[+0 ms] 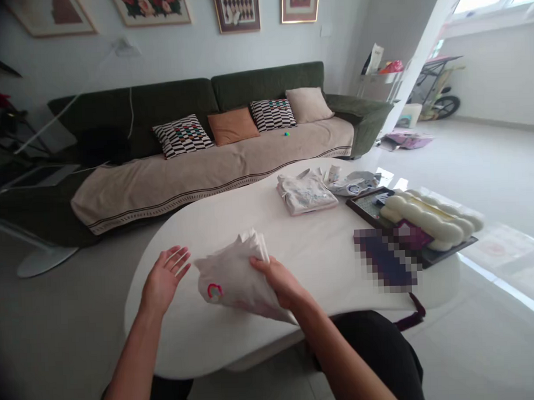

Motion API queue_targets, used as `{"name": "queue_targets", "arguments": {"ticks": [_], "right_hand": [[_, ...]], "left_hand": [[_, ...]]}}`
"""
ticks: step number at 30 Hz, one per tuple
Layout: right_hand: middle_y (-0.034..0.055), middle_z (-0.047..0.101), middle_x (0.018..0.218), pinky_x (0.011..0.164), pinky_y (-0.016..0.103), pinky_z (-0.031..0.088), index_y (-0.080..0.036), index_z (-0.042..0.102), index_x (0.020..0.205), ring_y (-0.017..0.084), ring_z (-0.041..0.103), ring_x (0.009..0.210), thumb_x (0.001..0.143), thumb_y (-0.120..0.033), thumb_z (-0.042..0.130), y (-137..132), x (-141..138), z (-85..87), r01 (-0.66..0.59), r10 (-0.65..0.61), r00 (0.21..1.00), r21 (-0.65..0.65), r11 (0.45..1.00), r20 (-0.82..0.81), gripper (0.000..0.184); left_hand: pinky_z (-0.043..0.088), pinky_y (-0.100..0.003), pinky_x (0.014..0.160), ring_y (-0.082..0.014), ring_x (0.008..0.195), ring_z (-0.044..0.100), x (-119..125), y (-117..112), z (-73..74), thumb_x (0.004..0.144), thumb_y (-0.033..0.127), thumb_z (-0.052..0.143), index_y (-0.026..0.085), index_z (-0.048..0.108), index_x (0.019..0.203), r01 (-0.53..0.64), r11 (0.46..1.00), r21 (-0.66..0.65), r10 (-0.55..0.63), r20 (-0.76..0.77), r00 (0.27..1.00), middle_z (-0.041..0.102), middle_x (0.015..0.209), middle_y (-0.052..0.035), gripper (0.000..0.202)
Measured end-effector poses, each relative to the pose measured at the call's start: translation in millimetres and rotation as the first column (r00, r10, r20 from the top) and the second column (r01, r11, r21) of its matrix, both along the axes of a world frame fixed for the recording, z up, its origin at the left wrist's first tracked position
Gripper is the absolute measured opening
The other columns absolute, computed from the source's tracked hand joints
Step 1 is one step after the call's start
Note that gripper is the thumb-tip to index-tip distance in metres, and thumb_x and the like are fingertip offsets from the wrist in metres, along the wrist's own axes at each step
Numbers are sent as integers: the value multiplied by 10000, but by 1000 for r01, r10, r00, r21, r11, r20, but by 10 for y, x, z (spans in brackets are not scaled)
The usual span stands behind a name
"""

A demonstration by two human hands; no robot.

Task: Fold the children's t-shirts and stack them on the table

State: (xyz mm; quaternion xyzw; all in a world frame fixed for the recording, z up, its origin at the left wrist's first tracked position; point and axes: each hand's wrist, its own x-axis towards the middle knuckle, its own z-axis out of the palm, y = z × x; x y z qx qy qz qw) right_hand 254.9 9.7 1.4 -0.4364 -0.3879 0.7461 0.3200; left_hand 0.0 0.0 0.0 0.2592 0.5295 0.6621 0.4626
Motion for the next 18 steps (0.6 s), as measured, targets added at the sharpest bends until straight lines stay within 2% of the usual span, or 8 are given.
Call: {"name": "queue_targets", "arguments": {"ticks": [2,4,7,9,10,12,14,18], "right_hand": [[74,661,829,714,346,502,-134,513,1071,200,628,721,799,-357,478,252,183,155,-53,44,996,-112,992,-83,354],[91,659,786,710,336,503,-102,548,1002,193,629,702,815,-364,451,559,371,156,-100,88,992,-148,984,-88,336],[80,654,779,714,311,500,-112,564,978,173,626,704,825,-372,438,1009,691,-114,-93,98,994,-102,990,44,327],[37,638,724,663,289,501,-146,544,1019,146,613,639,799,-330,496,1222,922,-376,-45,58,980,-73,996,193,291],[14,621,680,620,277,497,-160,531,1038,133,599,589,778,-300,530,1293,1032,-501,-20,37,966,-67,998,257,295],[-21,577,599,540,254,478,-174,520,1047,113,562,503,742,-264,580,1379,1217,-707,17,6,942,-65,998,334,324],[-31,554,570,504,236,460,-173,539,1001,101,540,474,720,-271,607,1431,1316,-845,37,-16,933,-52,998,360,305],[-39,521,533,442,187,403,-154,569,827,69,486,432,673,-295,644,1567,1224,-1017,114,-115,903,27,993,414,222]], "left_hand": [[465,-291,765,-163,950,575,-29,191,-30,815,477,419,178,561,973,89,992,-93,-79,106,991,599,1062,-77,367],[471,-310,739,-176,906,593,67,375,-123,825,539,347,159,539,999,235,952,-195,-199,190,962,593,1061,-113,460],[472,-336,695,-201,832,610,364,598,-395,800,606,330,140,502,1027,424,818,-388,-339,268,902,595,1017,-148,546],[467,-324,683,-191,794,612,569,691,-606,797,577,381,137,492,1022,469,743,-477,-371,289,882,601,982,-139,506],[464,-313,681,-179,774,611,650,720,-698,799,545,412,138,497,1006,476,725,-498,-379,289,879,606,961,-128,465],[458,-286,679,-153,724,605,756,752,-832,793,470,479,142,523,948,477,716,-510,-400,261,878,621,900,-98,365],[453,-265,669,-134,668,595,801,778,-898,766,406,545,143,550,871,468,725,-505,-429,199,881,630,813,-68,283],[458,-253,642,-133,619,595,880,933,-926,715,311,619,130,575,798,479,737,-477,-473,143,870,642,711,-54,204]]}}
